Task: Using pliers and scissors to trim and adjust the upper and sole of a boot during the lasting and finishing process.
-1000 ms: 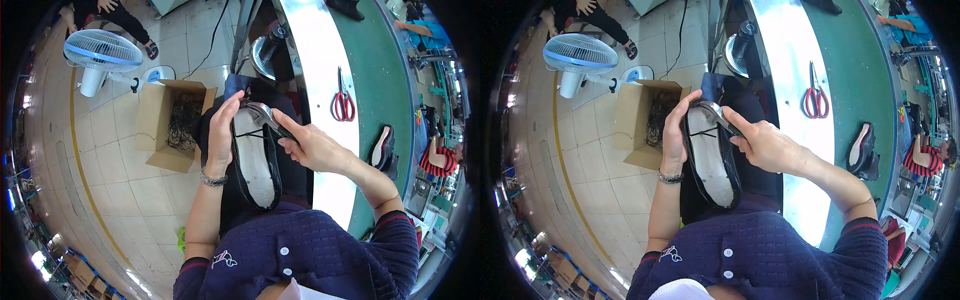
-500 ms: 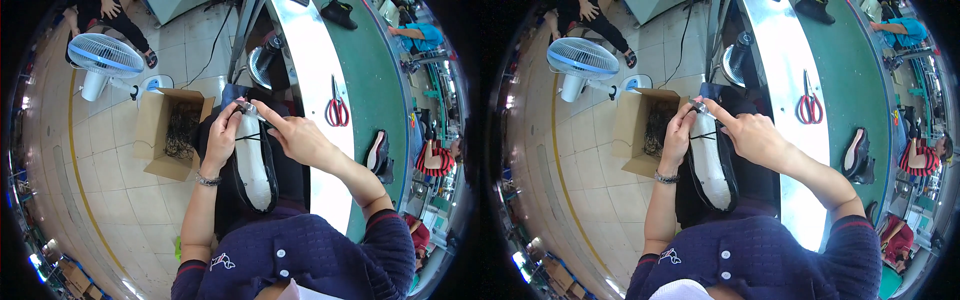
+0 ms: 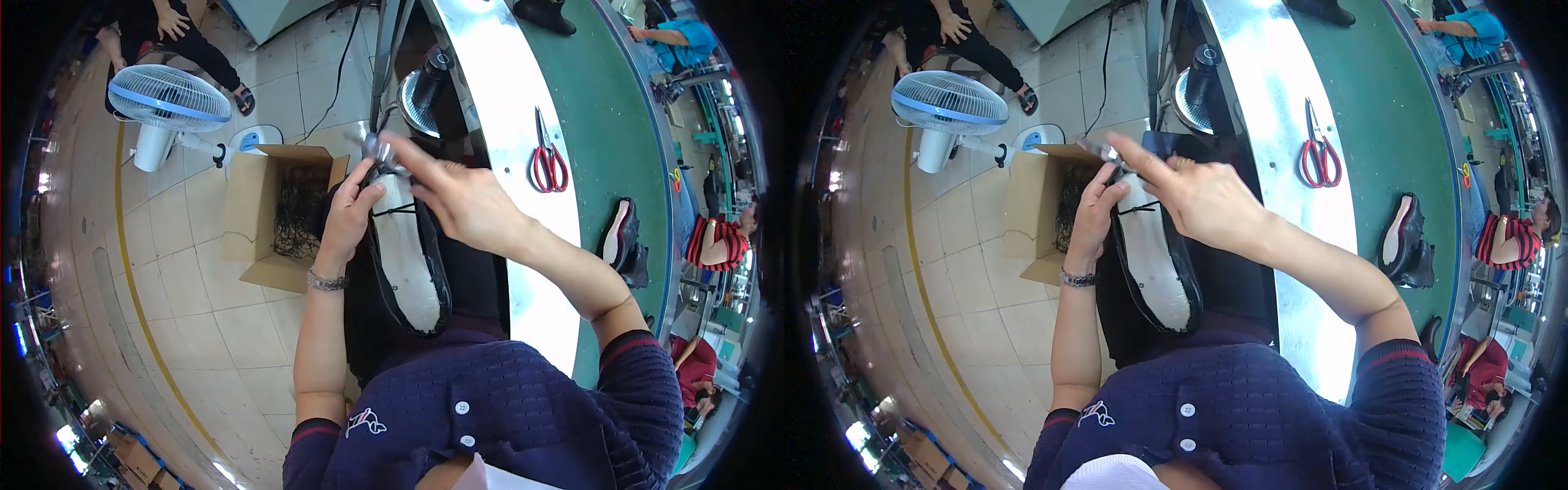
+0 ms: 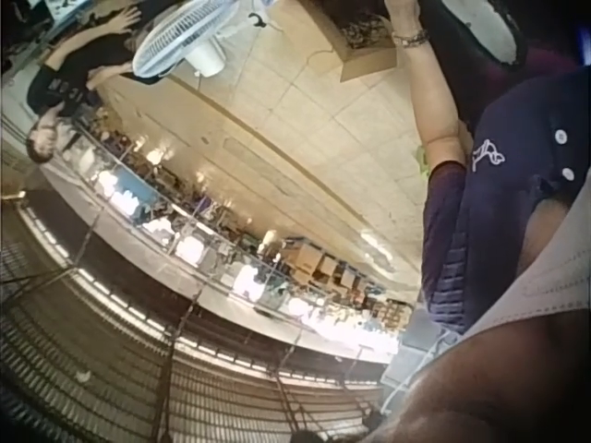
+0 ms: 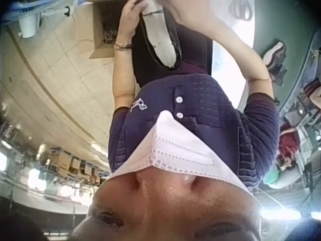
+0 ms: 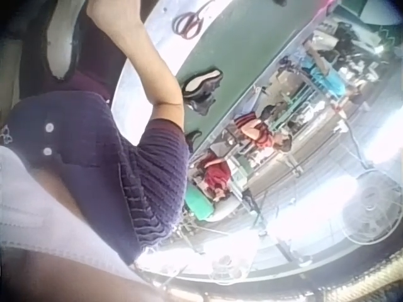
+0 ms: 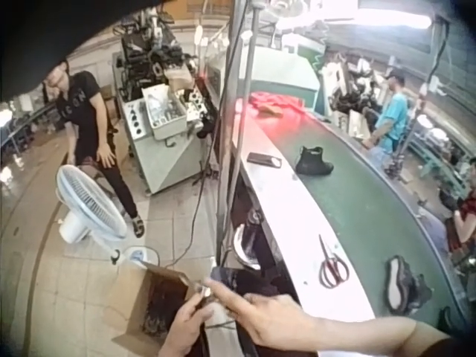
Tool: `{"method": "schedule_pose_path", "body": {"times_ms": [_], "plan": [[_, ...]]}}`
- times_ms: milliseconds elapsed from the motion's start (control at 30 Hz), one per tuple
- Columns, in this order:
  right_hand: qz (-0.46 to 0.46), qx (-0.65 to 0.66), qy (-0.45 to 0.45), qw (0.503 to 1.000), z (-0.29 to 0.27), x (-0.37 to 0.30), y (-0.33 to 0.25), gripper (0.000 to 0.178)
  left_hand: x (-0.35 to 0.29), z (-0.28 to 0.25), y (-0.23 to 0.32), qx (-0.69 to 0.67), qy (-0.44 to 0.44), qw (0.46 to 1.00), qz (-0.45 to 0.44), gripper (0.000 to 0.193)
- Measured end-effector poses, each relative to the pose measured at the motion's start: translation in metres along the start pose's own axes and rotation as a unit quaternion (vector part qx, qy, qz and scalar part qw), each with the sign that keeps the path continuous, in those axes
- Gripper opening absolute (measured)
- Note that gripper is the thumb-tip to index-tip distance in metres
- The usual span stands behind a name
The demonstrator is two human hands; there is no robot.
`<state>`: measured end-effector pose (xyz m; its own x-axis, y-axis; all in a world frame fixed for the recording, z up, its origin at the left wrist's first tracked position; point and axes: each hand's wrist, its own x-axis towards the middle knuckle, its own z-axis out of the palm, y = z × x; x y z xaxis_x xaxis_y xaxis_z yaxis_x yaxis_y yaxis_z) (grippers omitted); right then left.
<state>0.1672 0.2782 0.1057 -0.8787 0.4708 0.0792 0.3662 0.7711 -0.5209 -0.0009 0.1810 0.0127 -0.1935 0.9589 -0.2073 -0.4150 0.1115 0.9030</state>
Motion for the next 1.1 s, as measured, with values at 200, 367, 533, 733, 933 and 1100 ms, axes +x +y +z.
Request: {"method": "schedule_pose_path", "body": {"times_ms": [200,367,533,733,933,1100], "plan": [[0.117,0.141,-0.098,0.978,0.005,-0.048,0.013,0.073,-0.021,-0.010,0.002,0.166,0.075,0.976,0.118,0.059],[0.362,0.041,0.132,0.922,0.042,-0.152,0.064,0.068,-0.047,0.022,0.025,0.421,0.097,0.884,0.181,0.046],[0.406,-0.058,0.124,0.904,0.063,-0.212,0.101,0.055,-0.049,0.051,0.011,0.506,0.180,0.812,0.226,0.020],[0.344,-0.156,0.313,0.871,0.037,-0.181,0.205,0.040,-0.047,0.053,-0.004,0.524,0.271,0.759,0.276,0.016],[0.457,-0.044,0.158,0.874,0.006,-0.157,0.261,0.035,-0.044,0.056,-0.009,0.513,0.309,0.751,0.277,0.012],[0.431,0.588,0.123,0.674,-0.003,-0.157,0.156,0.051,-0.050,0.050,-0.011,0.492,0.328,0.759,0.274,0.012]]}}
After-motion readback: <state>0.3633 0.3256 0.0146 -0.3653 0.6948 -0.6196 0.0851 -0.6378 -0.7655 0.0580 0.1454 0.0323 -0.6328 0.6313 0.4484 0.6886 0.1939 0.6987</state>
